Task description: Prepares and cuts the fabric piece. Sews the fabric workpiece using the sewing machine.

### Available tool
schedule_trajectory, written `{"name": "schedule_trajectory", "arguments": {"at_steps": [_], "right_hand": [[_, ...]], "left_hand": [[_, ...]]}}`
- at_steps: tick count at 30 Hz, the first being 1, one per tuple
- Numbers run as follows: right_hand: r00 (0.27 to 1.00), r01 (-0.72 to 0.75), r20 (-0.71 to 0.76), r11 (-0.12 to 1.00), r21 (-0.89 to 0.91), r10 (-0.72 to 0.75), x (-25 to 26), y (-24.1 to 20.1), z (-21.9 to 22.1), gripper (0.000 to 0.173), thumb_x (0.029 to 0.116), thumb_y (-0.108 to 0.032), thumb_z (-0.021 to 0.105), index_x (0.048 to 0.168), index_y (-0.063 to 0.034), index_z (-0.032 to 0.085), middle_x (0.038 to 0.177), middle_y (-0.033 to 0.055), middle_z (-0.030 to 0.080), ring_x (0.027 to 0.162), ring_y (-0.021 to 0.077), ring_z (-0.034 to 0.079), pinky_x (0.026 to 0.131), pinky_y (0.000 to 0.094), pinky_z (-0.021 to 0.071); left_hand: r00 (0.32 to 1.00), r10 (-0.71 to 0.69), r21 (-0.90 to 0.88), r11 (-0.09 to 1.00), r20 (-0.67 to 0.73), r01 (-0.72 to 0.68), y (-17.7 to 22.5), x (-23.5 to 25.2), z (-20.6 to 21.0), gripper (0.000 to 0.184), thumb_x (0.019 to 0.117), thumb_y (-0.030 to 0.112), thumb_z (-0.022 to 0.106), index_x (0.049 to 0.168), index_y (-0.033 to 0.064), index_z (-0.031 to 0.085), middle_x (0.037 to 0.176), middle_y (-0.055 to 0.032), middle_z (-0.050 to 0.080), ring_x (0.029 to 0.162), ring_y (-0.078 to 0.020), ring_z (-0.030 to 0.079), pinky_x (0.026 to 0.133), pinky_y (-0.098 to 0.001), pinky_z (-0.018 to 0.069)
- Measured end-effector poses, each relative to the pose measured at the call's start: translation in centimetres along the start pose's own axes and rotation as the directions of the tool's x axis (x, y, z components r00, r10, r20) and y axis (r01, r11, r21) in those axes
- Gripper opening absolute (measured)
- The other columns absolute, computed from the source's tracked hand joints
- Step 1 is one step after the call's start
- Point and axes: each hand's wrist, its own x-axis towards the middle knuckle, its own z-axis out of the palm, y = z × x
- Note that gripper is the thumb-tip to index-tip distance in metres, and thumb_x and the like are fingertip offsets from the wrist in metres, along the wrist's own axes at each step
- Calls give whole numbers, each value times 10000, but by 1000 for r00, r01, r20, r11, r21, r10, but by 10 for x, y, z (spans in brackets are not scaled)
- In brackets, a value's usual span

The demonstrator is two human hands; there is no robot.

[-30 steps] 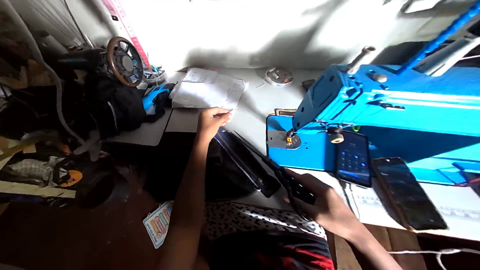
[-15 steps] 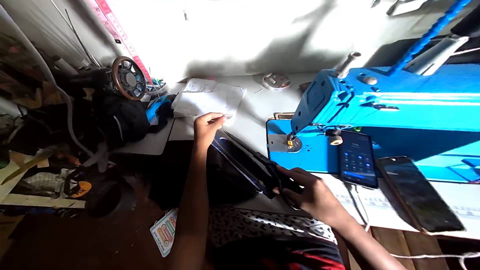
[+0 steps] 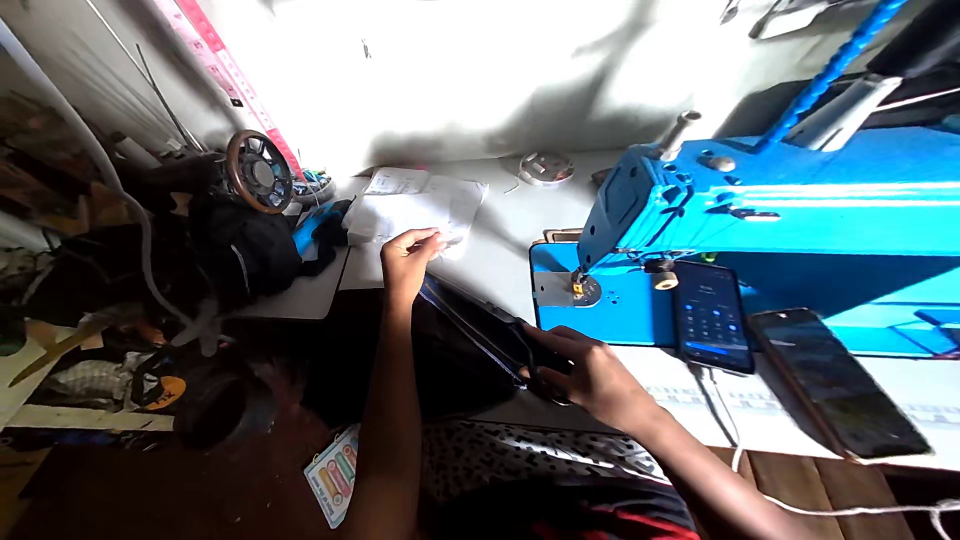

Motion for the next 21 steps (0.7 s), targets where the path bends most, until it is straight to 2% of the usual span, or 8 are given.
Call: {"name": "schedule_trajectory", "arguments": {"at_steps": [4, 7, 11, 14, 16, 18, 21], "right_hand": [[1000, -14, -6, 1000, 1, 14, 12, -2, -5, 507, 919, -208, 704, 1396, -54, 629, 1176, 152, 695, 978, 237, 693, 864, 395, 575], [1000, -11, -10, 1000, -25, 11, 30, -7, -9, 504, 933, -221, 716, 1396, -41, 626, 1194, 179, 694, 1003, 277, 692, 895, 444, 559], [999, 33, 17, 996, -88, -31, 44, -8, -5, 515, 923, -212, 718, 1408, -65, 624, 1208, 171, 690, 1015, 286, 689, 905, 458, 556], [999, 38, 12, 994, -98, -37, 42, -4, 4, 530, 907, -210, 721, 1411, -77, 624, 1204, 168, 687, 1015, 290, 687, 892, 469, 560], [999, 36, 0, 994, -101, -37, 42, -1, 8, 524, 907, -195, 719, 1407, -71, 626, 1179, 176, 691, 996, 294, 689, 883, 466, 562], [999, 31, -13, 994, -104, -32, 50, -2, 12, 506, 926, -183, 715, 1404, -48, 623, 1169, 203, 690, 986, 325, 692, 882, 495, 561], [998, 5, -67, 992, -126, -13, 77, -5, 16, 474, 947, -167, 687, 1394, -20, 622, 1191, 243, 687, 1027, 390, 689, 912, 560, 540]], "left_hand": [[994, 61, -8, 998, -93, -62, -3, 4, -10, 160, 924, 5, 707, 1060, -78, 707, 908, -97, 756, 777, -90, 732, 761, -267, 624], [987, 56, -71, 995, -153, -67, -6, 3, -8, 150, 922, -15, 696, 1056, -81, 696, 903, -87, 757, 787, -102, 737, 761, -276, 627], [968, 38, -116, 991, -248, -69, -9, 3, -4, 152, 920, -20, 700, 1059, -80, 698, 908, -93, 755, 795, -114, 739, 764, -285, 629], [968, 33, -107, 992, -247, -61, -10, 0, -2, 155, 920, -18, 697, 1061, -81, 697, 911, -104, 752, 790, -112, 734, 760, -283, 626], [982, 36, -71, 996, -183, -49, -7, -7, 1, 198, 945, 2, 680, 1125, -82, 683, 987, -135, 737, 831, -117, 725, 793, -293, 615], [985, 17, -78, 996, -173, -30, -3, -8, 1, 208, 948, 8, 684, 1141, -66, 685, 999, -122, 741, 828, -111, 728, 792, -294, 620], [957, 13, -140, 989, -289, -56, -1, -2, -10, 190, 943, 8, 688, 1122, -57, 693, 974, -95, 756, 820, -108, 732, 784, -291, 620]]}}
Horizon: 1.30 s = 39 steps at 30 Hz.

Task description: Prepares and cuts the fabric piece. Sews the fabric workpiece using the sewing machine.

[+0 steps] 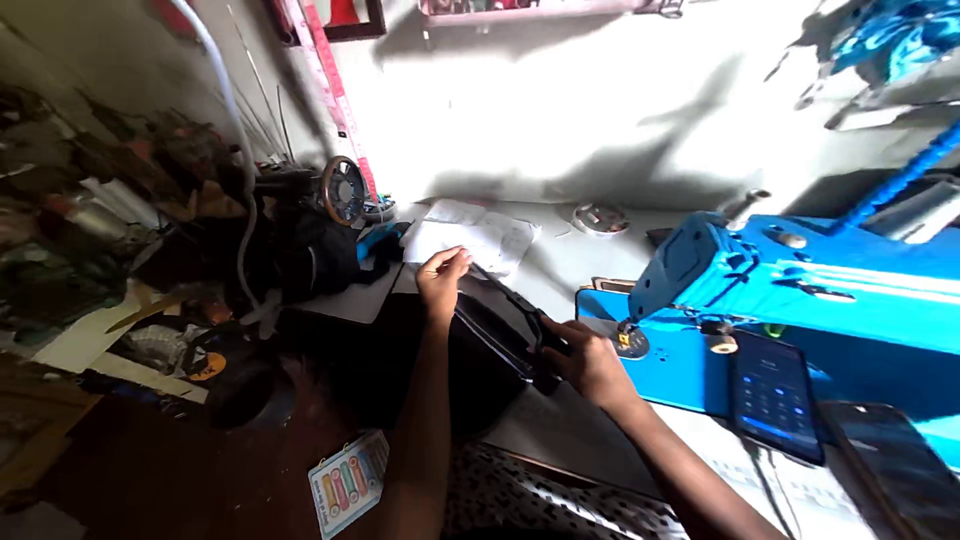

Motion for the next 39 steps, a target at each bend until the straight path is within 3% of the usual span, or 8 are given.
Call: {"name": "schedule_trajectory", "arguments": {"at_steps": [4, 8, 11, 15, 20, 27, 31, 39], "right_hand": [[998, -62, 7, 994, -85, 63, 72, 6, 11, 475, 974, -174, 668, 1421, -34, 592, 1245, 289, 645, 1077, 480, 654, 917, 660, 502], [999, 0, 38, 988, -156, 6, 136, 20, 21, 431, 977, -143, 659, 1397, -64, 607, 1290, 292, 621, 1151, 491, 627, 939, 670, 499], [997, 54, 70, 980, -192, -41, 155, 32, 27, 383, 967, -85, 639, 1348, -49, 649, 1278, 298, 630, 1223, 498, 582, 992, 658, 469], [991, 119, 94, 958, -262, -98, 133, 35, 24, 331, 996, -119, 605, 1309, -45, 682, 1372, 287, 582, 1290, 531, 500, 993, 700, 407], [963, 244, 138, 966, -89, -230, 35, 20, -3, 282, 977, -225, 693, 1171, -24, 733, 1197, 216, 691, 1144, 426, 640, 981, 627, 495], [927, -170, 374, 886, 432, -5, -88, 5, 0, 282, 1037, -247, 573, 1095, -16, 724, 881, 39, 712, 727, 62, 656, 701, 270, 571], [919, -275, 395, 723, 634, 4, -97, -12, 12, 331, 1047, -251, 565, 1263, -22, 667, 1093, 33, 721, 906, 39, 690, 821, 236, 584], [965, -222, 142, 402, 888, 218, -72, -17, 36, 256, 1061, -83, 488, 918, -13, 688, 726, -7, 693, 654, 70, 673, 672, 255, 601]], "left_hand": [[875, 285, 328, 931, -392, -157, 6, -5, -43, 302, 1014, 74, 588, 1262, -94, 627, 1239, -204, 680, 1102, -201, 682, 964, -344, 563], [845, 407, 757, 654, -347, -4, 48, -60, -66, 454, 972, 187, 645, 1383, -3, 601, 1617, -365, 220, 1512, -556, 149, 1193, -665, 157], [986, 84, 773, 613, 142, -164, 65, -127, -64, 357, 938, 303, 715, 1201, 63, 742, 1507, -228, 509, 1454, -432, 399, 1175, -661, 278], [782, -259, 710, 635, 567, -305, 60, -178, -70, 454, 903, 385, 739, 1249, 90, 740, 1479, -172, 569, 1436, -445, 437, 1139, -666, 336], [881, -131, 663, 711, 454, -236, 54, -183, -75, 220, 933, 115, 702, 1098, -11, 774, 1319, -212, 674, 1325, -419, 572, 1124, -529, 444], [975, -57, 509, 859, 213, -60, 59, -190, -57, 169, 946, 52, 665, 1028, -74, 743, 1102, -189, 754, 1170, -249, 698, 1065, -365, 527], [989, -103, 375, 925, 102, 58, 74, -201, -30, 132, 929, 28, 692, 1009, -64, 743, 1036, -116, 768, 1042, -79, 720, 970, -235, 562], [972, -68, 285, 958, 225, 1, 71, -214, -6, 312, 946, 9, 650, 1235, -109, 653, 1253, -195, 691, 1092, -136, 704, 968, -274, 572]]}}
